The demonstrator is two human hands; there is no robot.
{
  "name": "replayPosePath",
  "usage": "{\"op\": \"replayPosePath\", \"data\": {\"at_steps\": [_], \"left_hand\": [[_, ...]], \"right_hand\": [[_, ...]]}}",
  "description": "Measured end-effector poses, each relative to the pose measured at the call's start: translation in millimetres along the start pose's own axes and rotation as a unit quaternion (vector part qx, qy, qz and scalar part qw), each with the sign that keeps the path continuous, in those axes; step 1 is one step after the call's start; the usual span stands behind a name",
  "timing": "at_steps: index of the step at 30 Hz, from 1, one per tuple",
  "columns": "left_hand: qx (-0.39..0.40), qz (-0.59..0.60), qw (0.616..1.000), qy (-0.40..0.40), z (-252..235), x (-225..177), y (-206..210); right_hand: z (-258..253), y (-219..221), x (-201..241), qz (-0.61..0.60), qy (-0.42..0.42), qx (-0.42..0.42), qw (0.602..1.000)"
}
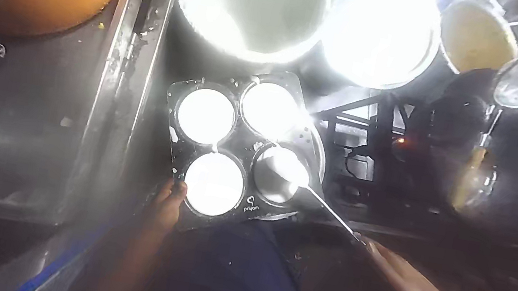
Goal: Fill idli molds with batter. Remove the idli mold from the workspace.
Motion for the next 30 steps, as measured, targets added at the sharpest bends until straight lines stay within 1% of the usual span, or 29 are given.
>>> {"op": "replayPosePath", "data": {"at_steps": [3,7,9,10,12,13,14,15,17,19,20,21,22,23,24,26,28,29,30], "left_hand": [[0.015,0.002,1.0,0.006,-2,-5,1],[0.035,0.02,0.999,0.025,-7,-3,1],[0.036,0.009,0.999,0.029,-6,-1,2],[0.036,0.005,0.999,0.037,-12,-4,2],[0.043,0.024,0.997,0.051,-17,-2,2],[0.051,0.037,0.997,0.054,-16,2,4],[0.055,0.043,0.996,0.056,-16,4,4],[0.056,0.046,0.996,0.057,-16,4,5],[0.048,0.047,0.996,0.059,-15,4,5],[0.029,0.045,0.997,0.05,-10,3,5],[0.016,0.044,0.998,0.046,-7,2,5],[0.001,0.042,0.998,0.045,-5,2,5],[-0.01,0.042,0.998,0.05,-3,2,5],[-0.018,0.043,0.997,0.057,-1,3,5],[-0.022,0.042,0.997,0.064,1,4,5],[-0.015,0.032,0.996,0.082,3,9,2],[-0.014,0.029,0.996,0.085,5,13,3],[-0.013,0.032,0.996,0.084,5,15,3],[-0.014,0.032,0.996,0.079,5,17,2]], "right_hand": [[9,7,-4,-0.03,0.017,-0.021,0.999],[15,12,-8,-0.023,0.03,0.016,0.999],[6,5,-12,-0.096,0.077,0.039,0.992],[-7,6,-14,-0.166,0.124,0.057,0.977],[-45,-2,-15,-0.294,0.221,0.1,0.925],[-69,-9,-16,-0.334,0.248,0.115,0.902],[-96,-11,-16,-0.355,0.25,0.119,0.893],[-128,-8,-18,-0.35,0.23,0.115,0.901],[-206,3,-11,-0.265,0.149,0.113,0.946],[-286,25,16,-0.172,0.078,0.126,0.974],[-326,45,31,-0.122,0.035,0.141,0.982],[-363,66,47,-0.082,0.005,0.177,0.981],[-394,89,63,-0.036,-0.021,0.219,0.975],[-418,115,78,0.019,-0.053,0.242,0.969],[-432,139,95,0.059,-0.084,0.254,0.962],[-435,175,137,0.101,-0.141,0.291,0.941],[-423,189,178,0.129,-0.171,0.378,0.901],[-420,197,188,0.126,-0.173,0.4,0.891],[-419,205,191,0.111,-0.171,0.407,0.89]]}}
Point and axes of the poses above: each hand's wrist, its own z-axis away from the middle knuckle, its own y-axis out of the palm, x = y × z, the point moved 3 cm from there along -z, towards the middle knuckle, and after that the axes turned 12 degrees about -x, right-handed, at the moved point
